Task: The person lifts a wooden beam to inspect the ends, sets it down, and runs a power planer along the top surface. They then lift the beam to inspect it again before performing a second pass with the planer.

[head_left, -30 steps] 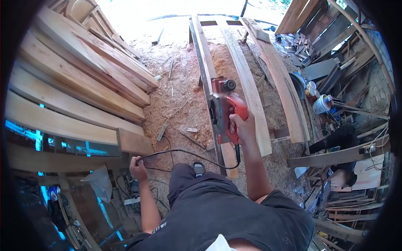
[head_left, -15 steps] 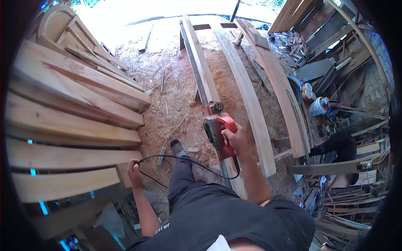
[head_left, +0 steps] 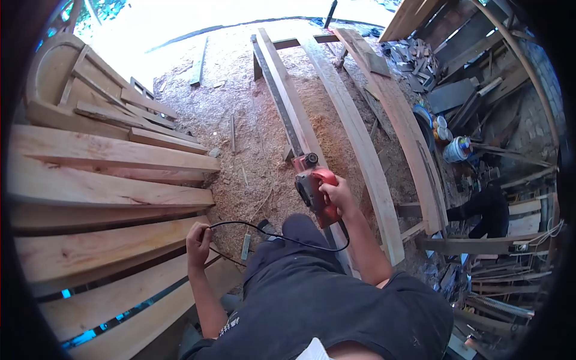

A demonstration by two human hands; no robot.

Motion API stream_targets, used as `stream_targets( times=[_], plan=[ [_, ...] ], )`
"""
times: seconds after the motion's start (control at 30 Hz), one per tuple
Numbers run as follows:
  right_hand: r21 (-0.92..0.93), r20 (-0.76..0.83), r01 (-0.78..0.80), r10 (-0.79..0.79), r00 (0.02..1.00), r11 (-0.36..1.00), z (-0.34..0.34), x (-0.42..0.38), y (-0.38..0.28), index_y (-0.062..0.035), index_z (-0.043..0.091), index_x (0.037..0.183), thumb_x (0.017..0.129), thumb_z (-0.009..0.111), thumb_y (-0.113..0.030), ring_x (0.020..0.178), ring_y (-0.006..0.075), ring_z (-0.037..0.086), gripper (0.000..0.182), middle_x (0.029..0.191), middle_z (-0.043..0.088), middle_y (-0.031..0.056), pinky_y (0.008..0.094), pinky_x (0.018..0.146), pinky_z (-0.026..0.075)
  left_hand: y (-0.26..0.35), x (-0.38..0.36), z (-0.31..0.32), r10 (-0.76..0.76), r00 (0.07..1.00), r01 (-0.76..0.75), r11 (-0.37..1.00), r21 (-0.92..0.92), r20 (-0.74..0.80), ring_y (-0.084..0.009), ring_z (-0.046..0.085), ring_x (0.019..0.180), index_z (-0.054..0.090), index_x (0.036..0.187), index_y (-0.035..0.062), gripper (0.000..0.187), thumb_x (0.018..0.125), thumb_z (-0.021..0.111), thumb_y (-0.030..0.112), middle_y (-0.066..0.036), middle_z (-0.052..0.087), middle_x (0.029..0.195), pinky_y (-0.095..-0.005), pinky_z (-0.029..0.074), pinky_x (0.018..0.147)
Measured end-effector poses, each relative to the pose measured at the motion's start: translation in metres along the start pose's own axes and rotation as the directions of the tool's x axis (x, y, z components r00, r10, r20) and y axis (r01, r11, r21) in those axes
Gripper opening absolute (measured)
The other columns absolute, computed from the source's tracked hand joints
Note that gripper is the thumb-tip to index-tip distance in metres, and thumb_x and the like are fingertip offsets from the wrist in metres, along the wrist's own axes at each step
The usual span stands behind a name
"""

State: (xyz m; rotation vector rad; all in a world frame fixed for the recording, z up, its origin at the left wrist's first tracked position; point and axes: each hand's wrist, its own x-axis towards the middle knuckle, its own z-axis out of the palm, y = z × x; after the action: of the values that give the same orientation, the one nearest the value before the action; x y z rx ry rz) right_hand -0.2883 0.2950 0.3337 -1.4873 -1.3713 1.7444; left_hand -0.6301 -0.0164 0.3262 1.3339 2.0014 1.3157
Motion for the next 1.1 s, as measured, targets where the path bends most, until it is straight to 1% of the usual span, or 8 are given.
stream_targets(
  times=[0.07, 0.17, 0.33, 0.43, 0.53, 0.6, 0.93, 1.1],
  plan=[
    [0.044, -0.004, -0.008, 0.009, 1.000, 0.999, 0.002, 0.010, -0.023, -0.0028, 0.068, 0.093, 0.086, 0.069, -0.007, 0.049, 0.0094, 0.056, 0.009, 0.066, 0.061, 0.0007, 0.0298, 0.045, 0.044, -0.023, 0.017, 0.003, 0.045, 0.998, -0.046, 0.999, -0.014, -0.032, -0.0057, 0.044, 0.071, 0.062, 0.107, 0.0033, 0.009, 0.109, 0.058, 0.011, 0.003, 0.048, 0.077, -0.0239, 0.038, 0.061],
    [0.056, -0.009, 0.000, 0.001, 1.000, 0.998, 0.003, 0.035, -0.045, -0.0028, 0.068, 0.094, 0.086, 0.068, -0.008, 0.050, 0.0093, 0.057, 0.010, 0.068, 0.062, 0.0009, 0.0296, 0.045, 0.045, -0.046, 0.043, 0.008, -0.230, 0.960, 0.169, 0.931, -0.323, -0.160, -0.0041, 0.039, 0.071, 0.061, 0.106, 0.0043, 0.010, 0.110, 0.056, 0.012, 0.006, 0.045, 0.078, -0.0242, 0.032, 0.059],
    [0.061, -0.033, -0.075, 0.077, 0.996, 0.995, 0.018, 0.086, -0.078, -0.0038, 0.070, 0.103, 0.087, 0.068, -0.011, 0.062, 0.0111, 0.066, 0.018, 0.081, 0.071, 0.0039, 0.0284, 0.053, 0.051, -0.039, 0.110, -0.002, -0.170, 0.969, 0.137, 0.974, -0.182, -0.180, -0.0048, 0.040, 0.071, 0.060, 0.104, 0.0045, 0.010, 0.110, 0.056, 0.012, 0.005, 0.047, 0.078, -0.0240, 0.033, 0.060],
    [-0.012, -0.024, -0.062, 0.062, 0.998, 0.998, 0.023, 0.149, -0.070, -0.0039, 0.071, 0.112, 0.090, 0.068, -0.013, 0.077, 0.0151, 0.072, 0.024, 0.091, 0.074, 0.0056, 0.0308, 0.066, 0.056, -0.045, 0.155, -0.002, 0.005, 0.993, -0.010, 0.999, -0.040, -0.121, -0.0037, 0.040, 0.067, 0.058, 0.108, 0.0056, 0.012, 0.112, 0.054, 0.016, 0.005, 0.048, 0.080, -0.0226, 0.032, 0.057],
    [-0.077, -0.033, -0.084, 0.082, 0.996, 0.993, 0.029, 0.221, -0.071, -0.0033, 0.071, 0.109, 0.089, 0.068, -0.012, 0.076, 0.0149, 0.072, 0.022, 0.090, 0.074, 0.0062, 0.0305, 0.066, 0.056, -0.059, 0.205, 0.009, -0.033, 0.980, 0.004, 0.990, -0.144, -0.197, -0.0035, 0.040, 0.066, 0.058, 0.110, 0.0058, 0.013, 0.113, 0.052, 0.017, 0.004, 0.049, 0.082, -0.0216, 0.032, 0.056],
    [-0.037, -0.040, -0.089, 0.088, 0.995, 0.995, 0.034, 0.267, -0.079, -0.0031, 0.071, 0.106, 0.087, 0.068, -0.011, 0.071, 0.0136, 0.070, 0.021, 0.086, 0.073, 0.0054, 0.0298, 0.062, 0.055, -0.075, 0.244, 0.018, -0.229, 0.947, 0.121, 0.906, -0.406, -0.227, -0.0028, 0.041, 0.065, 0.058, 0.113, 0.0069, 0.014, 0.114, 0.051, 0.018, 0.004, 0.049, 0.084, -0.0207, 0.032, 0.055],
    [-0.079, -0.040, -0.140, 0.137, 0.990, 0.987, 0.055, 0.500, -0.125, -0.0035, 0.071, 0.099, 0.085, 0.070, -0.012, 0.056, 0.0123, 0.063, 0.017, 0.074, 0.068, 0.0035, 0.0315, 0.051, 0.050, -0.086, 0.470, 0.064, -0.281, 0.948, 0.252, 0.949, -0.190, -0.148, -0.0048, 0.039, 0.070, 0.059, 0.095, 0.0026, 0.018, 0.108, 0.061, 0.014, 0.004, 0.047, 0.078, -0.0237, 0.031, 0.059],
    [-0.113, -0.068, -0.227, 0.220, 0.973, 0.967, 0.060, 0.559, -0.137, -0.0035, 0.071, 0.089, 0.097, 0.070, -0.041, 0.049, 0.0114, 0.060, 0.038, 0.065, 0.065, 0.0036, 0.0297, 0.045, 0.047, -0.069, 0.532, 0.076, -0.247, 0.965, 0.247, 0.969, -0.009, -0.092, -0.0033, 0.040, 0.068, 0.058, 0.092, 0.0040, 0.021, 0.110, 0.058, 0.015, 0.006, 0.045, 0.076, -0.0219, 0.032, 0.059]
  ],
)
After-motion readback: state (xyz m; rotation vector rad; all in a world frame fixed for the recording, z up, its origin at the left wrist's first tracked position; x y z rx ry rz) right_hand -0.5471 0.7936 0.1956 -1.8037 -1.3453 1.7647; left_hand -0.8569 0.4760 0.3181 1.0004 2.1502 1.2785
